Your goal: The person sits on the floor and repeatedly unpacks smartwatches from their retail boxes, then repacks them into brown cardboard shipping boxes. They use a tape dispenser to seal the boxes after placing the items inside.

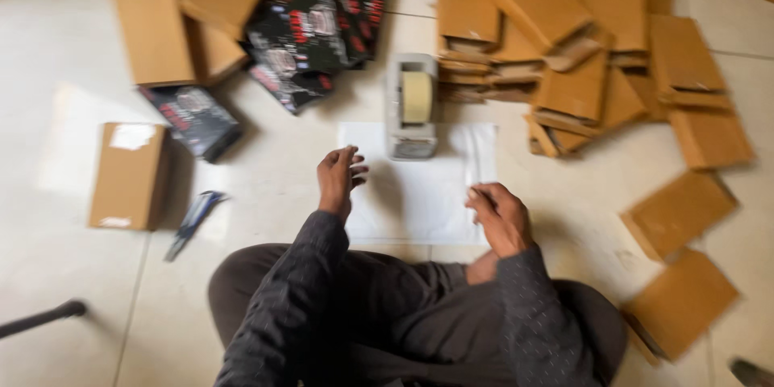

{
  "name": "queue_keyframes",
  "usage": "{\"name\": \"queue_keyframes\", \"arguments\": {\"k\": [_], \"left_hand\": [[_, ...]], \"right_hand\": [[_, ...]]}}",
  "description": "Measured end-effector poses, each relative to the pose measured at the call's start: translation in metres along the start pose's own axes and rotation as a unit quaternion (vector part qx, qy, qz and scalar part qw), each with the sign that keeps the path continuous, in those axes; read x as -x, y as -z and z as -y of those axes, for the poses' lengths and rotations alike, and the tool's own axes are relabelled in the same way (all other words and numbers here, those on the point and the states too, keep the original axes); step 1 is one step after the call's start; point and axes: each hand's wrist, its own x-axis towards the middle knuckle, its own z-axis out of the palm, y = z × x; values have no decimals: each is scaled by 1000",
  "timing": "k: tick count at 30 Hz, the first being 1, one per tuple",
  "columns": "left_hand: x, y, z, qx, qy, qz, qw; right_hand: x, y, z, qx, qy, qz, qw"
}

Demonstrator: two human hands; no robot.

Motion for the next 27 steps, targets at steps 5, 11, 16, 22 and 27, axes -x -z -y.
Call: {"name": "queue_keyframes", "arguments": {"k": [5, 11, 16, 22, 27], "left_hand": [[-103, 19, -45, 189, -38, -56, 980], [-157, 31, -50, 179, 37, -85, 979], [-164, 37, -47, 241, -93, -78, 963], [-41, 48, -112, 162, -220, -196, 942], [110, 49, -80, 172, -156, -105, 967]], "right_hand": [[0, -23, 7, 253, -28, 37, 966], [-8, -48, 16, 254, 18, 41, 966], [-9, -49, 10, 271, 30, 50, 961], [-6, -50, 10, 262, 45, 44, 963], [-5, -61, 16, 111, 6, 94, 989]]}}
